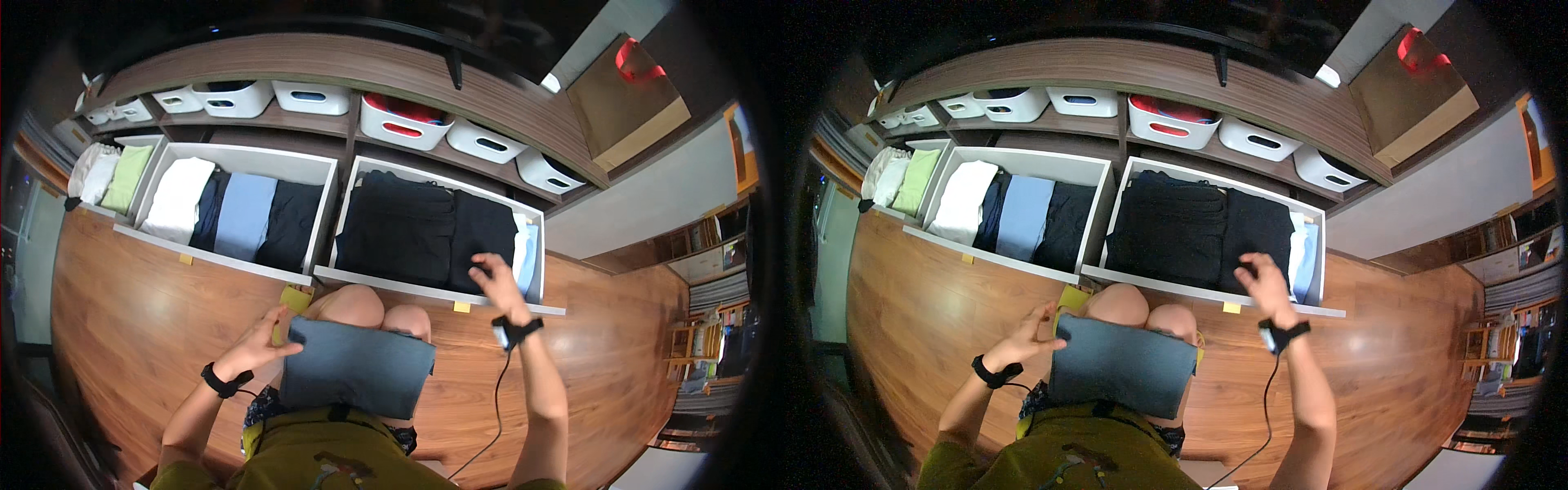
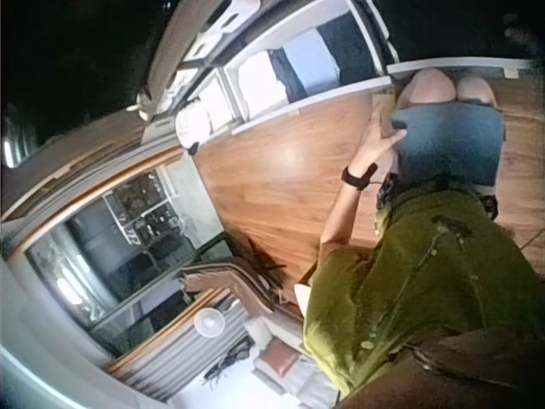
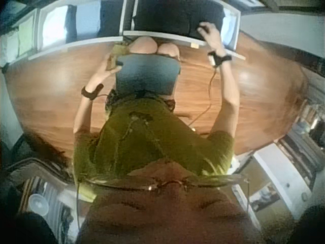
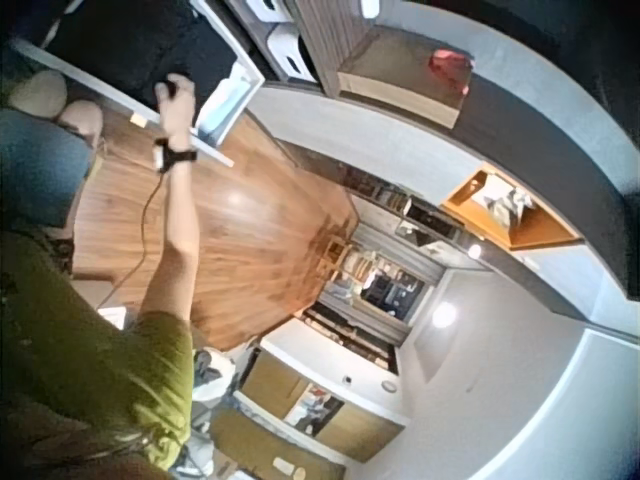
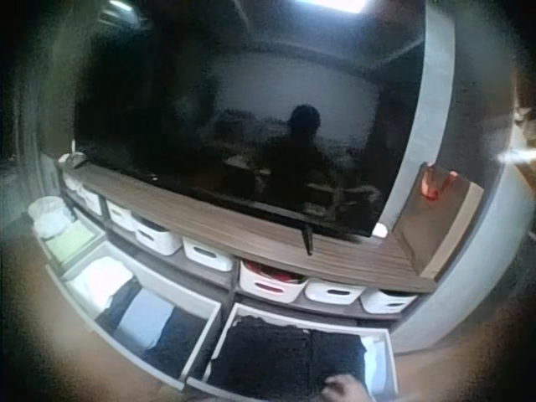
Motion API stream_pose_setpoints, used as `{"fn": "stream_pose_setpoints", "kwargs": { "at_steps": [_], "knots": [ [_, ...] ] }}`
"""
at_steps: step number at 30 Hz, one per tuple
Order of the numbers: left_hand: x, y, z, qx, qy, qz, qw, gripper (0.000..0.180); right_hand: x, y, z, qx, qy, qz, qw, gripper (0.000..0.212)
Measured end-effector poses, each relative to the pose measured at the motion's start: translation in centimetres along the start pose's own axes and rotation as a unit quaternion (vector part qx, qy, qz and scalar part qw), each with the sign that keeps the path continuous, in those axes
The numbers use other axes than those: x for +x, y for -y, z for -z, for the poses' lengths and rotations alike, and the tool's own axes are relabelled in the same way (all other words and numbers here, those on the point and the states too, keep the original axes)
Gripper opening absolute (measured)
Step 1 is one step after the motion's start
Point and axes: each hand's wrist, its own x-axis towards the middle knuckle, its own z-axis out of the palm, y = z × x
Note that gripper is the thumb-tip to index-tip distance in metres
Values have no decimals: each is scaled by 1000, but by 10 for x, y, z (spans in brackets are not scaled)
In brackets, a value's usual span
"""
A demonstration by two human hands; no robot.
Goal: The person folds several pieces of clothing by hand and organizes them into different dresser drawers.
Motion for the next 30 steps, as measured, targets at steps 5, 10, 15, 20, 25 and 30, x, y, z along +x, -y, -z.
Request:
{"fn": "stream_pose_setpoints", "kwargs": {
  "at_steps": [5, 10, 15, 20, 25, 30],
  "knots": [
    [-12, 3, -20, -296, 145, 92, 940, 63, -71, 92, -58, 4, 202, 111, 973, 48],
    [-11, 15, -36, -260, 106, -5, 960, 60, -95, 136, -86, -230, 169, 173, 943, 64],
    [-19, -22, -30, -169, 93, -67, 979, 62, -108, 137, -85, -166, 129, 245, 946, 36],
    [12, -88, 5, -58, 49, -155, 985, 55, -118, 135, -47, 5, 180, 96, 979, 29],
    [80, -232, 32, -24, 126, -292, 948, 52, -117, 124, 54, 108, -52, 64, 991, 26],
    [204, -347, 2, -66, 282, -363, 885, 55, -95, 87, 142, 178, -181, 57, 966, 23]
  ]
}}
